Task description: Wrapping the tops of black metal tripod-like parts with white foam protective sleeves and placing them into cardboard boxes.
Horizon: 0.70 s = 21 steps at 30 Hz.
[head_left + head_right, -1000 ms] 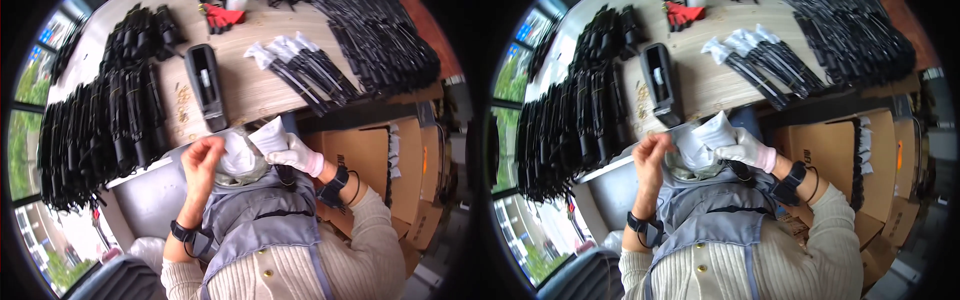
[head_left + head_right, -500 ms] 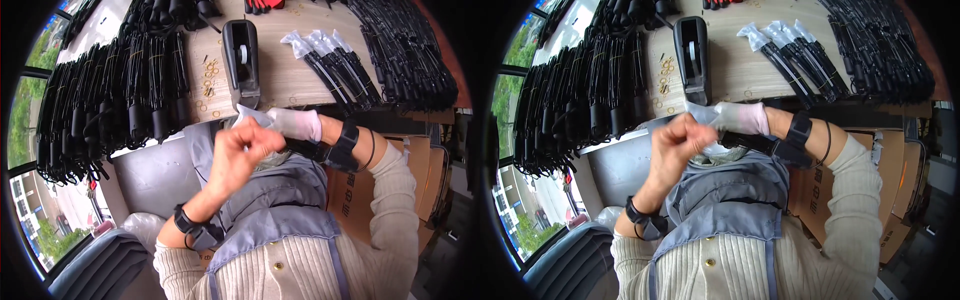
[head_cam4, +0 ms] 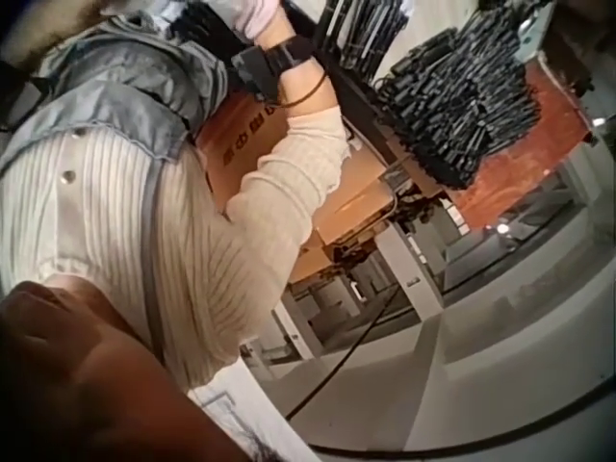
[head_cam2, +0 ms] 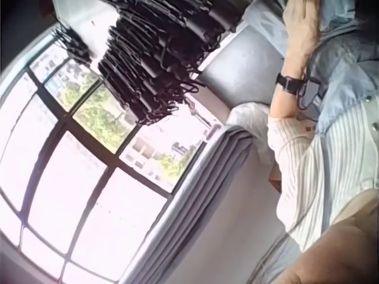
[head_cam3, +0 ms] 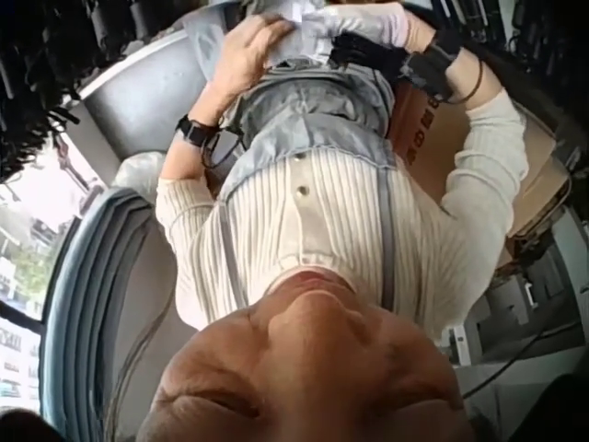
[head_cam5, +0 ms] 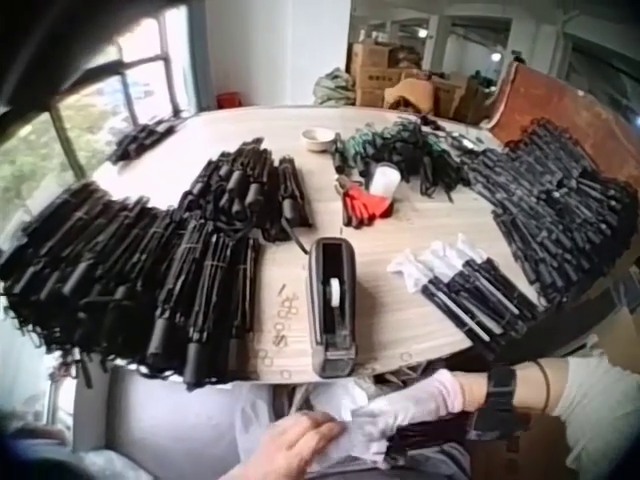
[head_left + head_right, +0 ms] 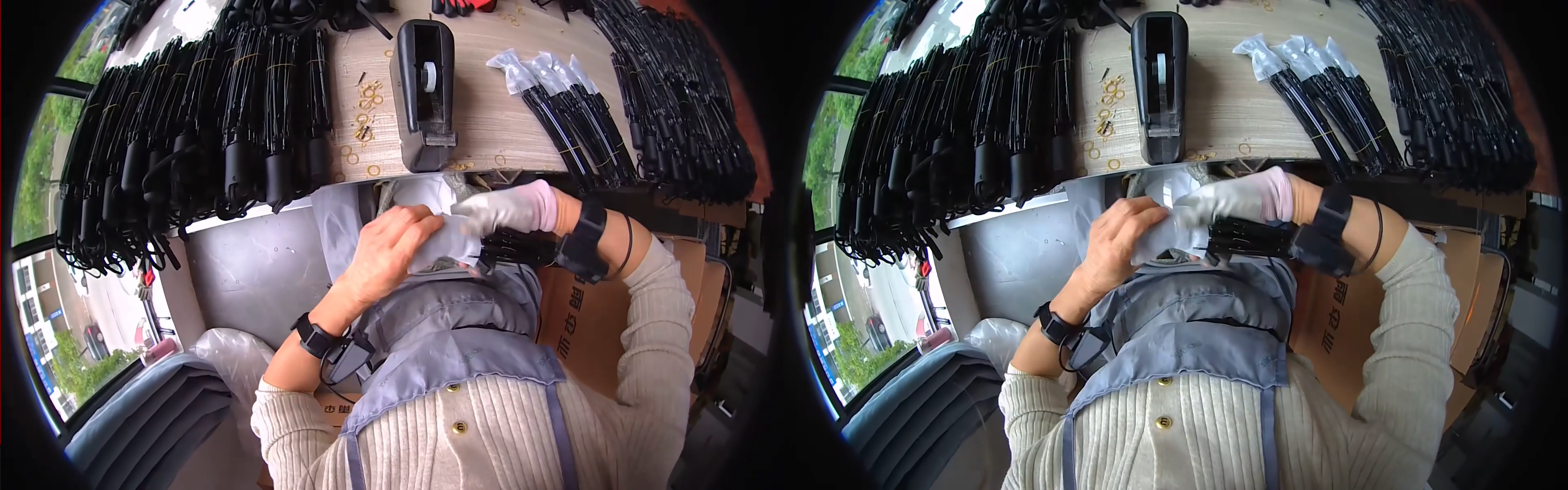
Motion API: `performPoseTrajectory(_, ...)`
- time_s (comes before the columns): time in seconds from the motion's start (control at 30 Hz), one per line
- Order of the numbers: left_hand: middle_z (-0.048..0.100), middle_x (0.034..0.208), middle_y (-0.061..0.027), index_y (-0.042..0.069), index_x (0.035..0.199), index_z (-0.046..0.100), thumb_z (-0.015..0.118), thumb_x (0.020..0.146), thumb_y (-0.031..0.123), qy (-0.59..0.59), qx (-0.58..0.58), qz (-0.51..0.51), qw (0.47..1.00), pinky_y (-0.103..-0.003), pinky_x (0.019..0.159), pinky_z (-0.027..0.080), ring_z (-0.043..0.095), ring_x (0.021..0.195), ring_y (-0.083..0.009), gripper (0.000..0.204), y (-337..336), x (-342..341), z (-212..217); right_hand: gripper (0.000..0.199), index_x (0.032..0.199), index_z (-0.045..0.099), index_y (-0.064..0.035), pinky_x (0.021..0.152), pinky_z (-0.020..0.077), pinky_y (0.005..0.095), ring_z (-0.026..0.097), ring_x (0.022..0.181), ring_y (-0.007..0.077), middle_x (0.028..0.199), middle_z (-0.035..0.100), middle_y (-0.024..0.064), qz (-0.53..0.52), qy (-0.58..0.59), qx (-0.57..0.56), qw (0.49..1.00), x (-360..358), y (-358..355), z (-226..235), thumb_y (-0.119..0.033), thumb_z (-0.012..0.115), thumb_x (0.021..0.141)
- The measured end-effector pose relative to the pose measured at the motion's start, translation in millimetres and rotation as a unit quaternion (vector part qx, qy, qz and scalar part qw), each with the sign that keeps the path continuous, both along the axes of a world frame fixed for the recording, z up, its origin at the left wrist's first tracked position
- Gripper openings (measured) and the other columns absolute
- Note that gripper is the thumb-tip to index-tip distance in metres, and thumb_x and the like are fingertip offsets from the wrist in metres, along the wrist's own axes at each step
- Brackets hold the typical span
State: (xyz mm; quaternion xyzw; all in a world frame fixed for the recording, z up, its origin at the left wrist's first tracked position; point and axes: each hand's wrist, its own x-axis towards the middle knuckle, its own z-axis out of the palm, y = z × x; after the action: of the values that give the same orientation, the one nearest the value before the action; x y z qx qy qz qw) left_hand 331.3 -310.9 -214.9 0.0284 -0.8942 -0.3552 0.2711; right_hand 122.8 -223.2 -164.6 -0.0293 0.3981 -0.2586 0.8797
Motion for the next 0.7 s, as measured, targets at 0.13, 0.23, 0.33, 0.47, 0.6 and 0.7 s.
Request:
performPoseTrajectory(0.13, 0.063, 0.100, -0.0086, 0.000, 0.105, 0.061, 0.069, 0.075, 0.005, -0.043, 0.144, 0.000, 0.989, -0.031, 0.075, 0.050, 0.062, 0.085, -0.0244, 0.031, 2.7, -13.8, 28.0, 0.033, 0.095, 0.059, 0.0012, 0.062, 0.0525, 0.0365, 0.065, 0.070, 0.0239, 0.081, 0.065, 0.0131, 0.332, 0.352, -0.364, 0.796, -4.0, -1.6, 7.6, -0.027, 0.068, 0.081)
performPoseTrajectory(0.23, 0.066, 0.095, -0.0074, -0.001, 0.103, 0.063, 0.065, 0.080, 0.005, -0.101, 0.332, 0.064, 0.936, -0.029, 0.073, 0.050, 0.062, 0.080, -0.0196, 0.024, -8.0, -29.3, 27.1, 0.037, 0.095, 0.057, 0.0033, 0.063, 0.0516, 0.0377, 0.065, 0.070, 0.0287, 0.088, 0.066, 0.0167, 0.350, 0.540, -0.439, 0.627, 0.7, -0.2, 12.8, -0.027, 0.069, 0.078)
performPoseTrajectory(0.33, 0.067, 0.087, -0.0075, -0.002, 0.099, 0.066, 0.064, 0.082, 0.009, -0.156, 0.445, 0.113, 0.875, -0.028, 0.068, 0.049, 0.062, 0.073, -0.0161, 0.020, -18.6, -48.9, 20.7, 0.036, 0.093, 0.056, 0.0039, 0.063, 0.0510, 0.0386, 0.064, 0.069, 0.0308, 0.086, 0.065, 0.0174, 0.362, 0.642, -0.440, 0.513, 13.1, 6.2, 11.3, -0.026, 0.069, 0.078)
performPoseTrajectory(0.47, 0.068, 0.074, -0.0086, -0.001, 0.089, 0.070, 0.065, 0.082, 0.016, -0.206, 0.546, 0.145, 0.799, -0.027, 0.058, 0.048, 0.061, 0.063, -0.0135, 0.020, -8.9, -58.0, -22.1, 0.037, 0.098, 0.055, 0.0030, 0.060, 0.0511, 0.0378, 0.064, 0.067, 0.0282, 0.081, 0.063, 0.0159, 0.271, 0.664, -0.473, 0.513, 10.6, 11.1, 8.0, -0.026, 0.069, 0.078)
performPoseTrajectory(0.6, 0.066, 0.067, -0.0077, -0.001, 0.083, 0.070, 0.064, 0.084, 0.022, -0.190, 0.685, 0.087, 0.698, -0.028, 0.054, 0.048, 0.059, 0.057, -0.0127, 0.023, -4.8, -54.5, -16.5, 0.042, 0.109, 0.054, 0.0006, 0.056, 0.0519, 0.0352, 0.063, 0.063, 0.0208, 0.076, 0.062, 0.0121, 0.076, 0.589, -0.505, 0.626, 0.0, 23.3, 6.6, -0.026, 0.069, 0.080)
performPoseTrajectory(0.7, 0.064, 0.065, -0.0068, 0.000, 0.080, 0.070, 0.063, 0.086, 0.028, -0.173, 0.748, 0.013, 0.641, -0.027, 0.053, 0.048, 0.058, 0.056, -0.0123, 0.029, -11.5, -42.7, -13.2, 0.044, 0.115, 0.053, -0.0003, 0.054, 0.0516, 0.0324, 0.062, 0.061, 0.0174, 0.074, 0.062, 0.0098, -0.049, 0.464, -0.425, 0.775, -5.4, 26.3, 11.2, -0.025, 0.069, 0.081)
